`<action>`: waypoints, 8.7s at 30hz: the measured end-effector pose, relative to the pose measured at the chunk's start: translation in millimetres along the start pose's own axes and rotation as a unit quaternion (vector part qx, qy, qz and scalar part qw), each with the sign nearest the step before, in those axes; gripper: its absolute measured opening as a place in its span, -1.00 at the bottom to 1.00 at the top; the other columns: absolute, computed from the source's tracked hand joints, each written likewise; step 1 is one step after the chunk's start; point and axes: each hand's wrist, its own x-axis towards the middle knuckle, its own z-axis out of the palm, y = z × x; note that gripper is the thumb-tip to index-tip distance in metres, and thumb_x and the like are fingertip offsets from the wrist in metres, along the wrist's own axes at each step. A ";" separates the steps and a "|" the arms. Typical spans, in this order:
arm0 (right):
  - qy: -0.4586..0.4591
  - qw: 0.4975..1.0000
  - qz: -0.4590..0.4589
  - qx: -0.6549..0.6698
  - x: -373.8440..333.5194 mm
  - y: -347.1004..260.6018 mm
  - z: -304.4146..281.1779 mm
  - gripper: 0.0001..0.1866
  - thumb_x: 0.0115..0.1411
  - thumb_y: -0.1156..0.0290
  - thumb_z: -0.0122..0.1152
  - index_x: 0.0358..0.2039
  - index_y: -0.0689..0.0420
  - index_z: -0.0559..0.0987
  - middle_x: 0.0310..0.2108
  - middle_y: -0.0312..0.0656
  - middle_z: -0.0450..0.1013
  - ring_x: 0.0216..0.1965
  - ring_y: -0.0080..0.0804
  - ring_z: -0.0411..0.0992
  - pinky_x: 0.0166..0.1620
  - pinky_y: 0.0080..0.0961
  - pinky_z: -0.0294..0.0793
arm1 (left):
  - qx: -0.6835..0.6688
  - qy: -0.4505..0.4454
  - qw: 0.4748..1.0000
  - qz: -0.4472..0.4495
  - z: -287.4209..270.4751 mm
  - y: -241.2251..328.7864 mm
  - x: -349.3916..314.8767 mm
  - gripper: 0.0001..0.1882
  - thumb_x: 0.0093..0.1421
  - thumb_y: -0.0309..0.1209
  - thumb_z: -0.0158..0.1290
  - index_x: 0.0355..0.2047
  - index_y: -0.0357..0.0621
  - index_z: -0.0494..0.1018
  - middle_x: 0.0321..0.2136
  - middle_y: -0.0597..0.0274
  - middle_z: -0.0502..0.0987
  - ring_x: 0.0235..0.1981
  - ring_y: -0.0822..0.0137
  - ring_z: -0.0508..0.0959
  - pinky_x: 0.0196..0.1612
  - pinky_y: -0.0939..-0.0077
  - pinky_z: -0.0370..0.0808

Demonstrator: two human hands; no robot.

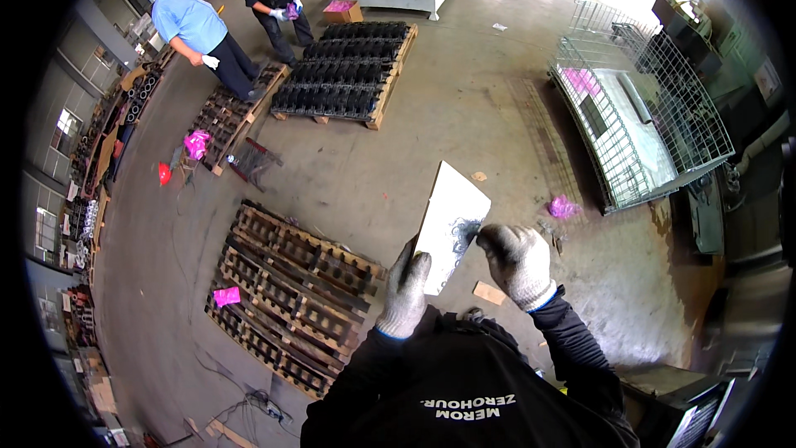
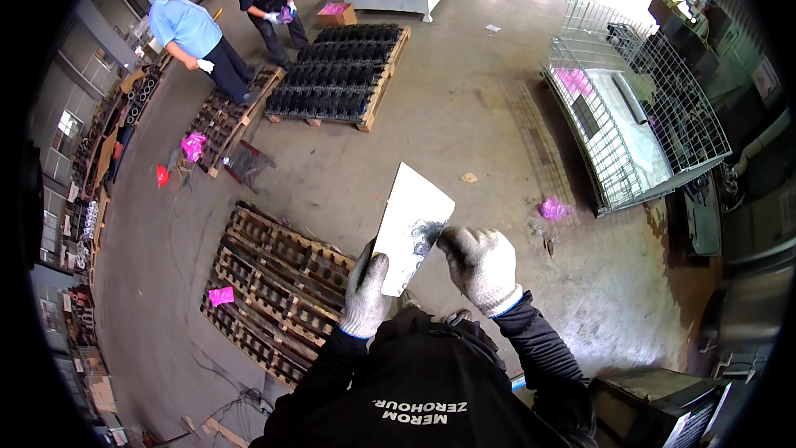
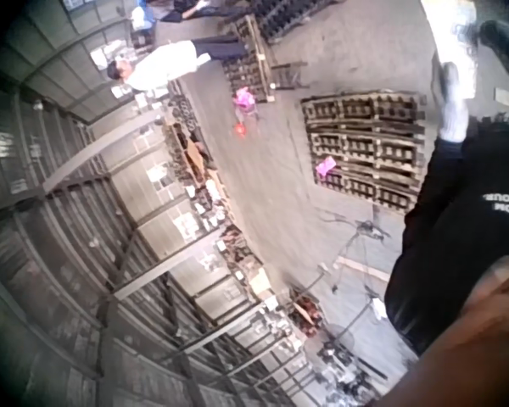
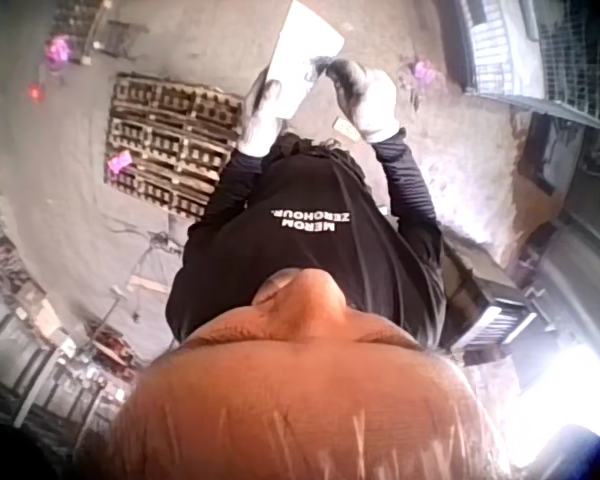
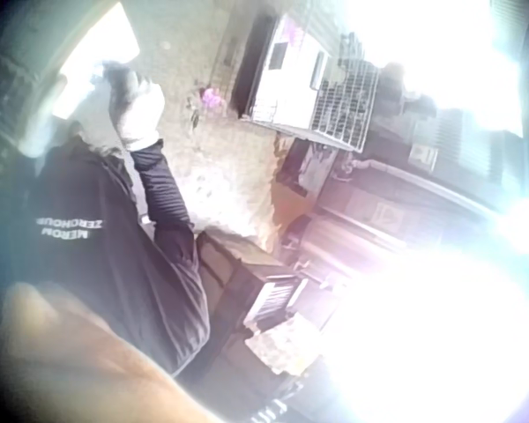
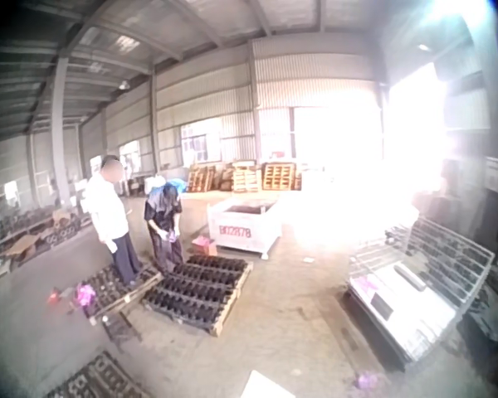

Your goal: The person unpacks cylindrical mechanical components from pink plastic bags and places them onto a wooden pallet. They then use a small metal tool to scrape a white substance from a flat board and apply it to the components on the pallet.

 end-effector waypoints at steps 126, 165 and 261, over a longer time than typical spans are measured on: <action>-0.188 0.939 -0.249 0.142 471.2 11.3 285.2 -0.94 0.16 0.51 0.30 -0.33 0.10 0.60 -0.43 -0.11 0.59 -0.42 -0.03 0.54 -0.34 -0.23 0.52 | -0.102 0.375 0.919 0.066 -213.9 64.6 336.0 -0.50 0.45 -0.29 -0.05 0.31 -0.28 0.30 -0.01 0.14 0.55 -0.10 0.41 0.55 -0.08 0.54 0.53; -0.159 0.962 -0.145 0.165 770.0 -37.0 486.4 -0.67 -0.02 0.54 0.24 -0.18 0.03 0.61 -0.45 -0.14 0.55 -0.41 -0.01 0.53 -0.35 -0.15 0.52 | -0.152 0.225 0.962 -0.011 -488.2 193.6 608.0 -0.52 0.46 -0.32 -0.06 0.29 -0.34 0.28 0.13 0.10 0.45 0.10 0.33 0.47 0.13 0.42 0.45; -0.152 0.985 -0.079 -0.012 866.4 -89.2 549.6 -0.73 0.05 0.50 0.29 -0.19 0.01 0.63 -0.47 -0.16 0.55 -0.43 -0.07 0.52 -0.35 -0.18 0.47 | -0.169 0.101 0.977 -0.081 -620.0 241.3 729.9 -0.53 0.48 -0.29 -0.12 0.27 -0.37 0.29 0.08 0.10 0.51 0.04 0.36 0.53 0.07 0.49 0.49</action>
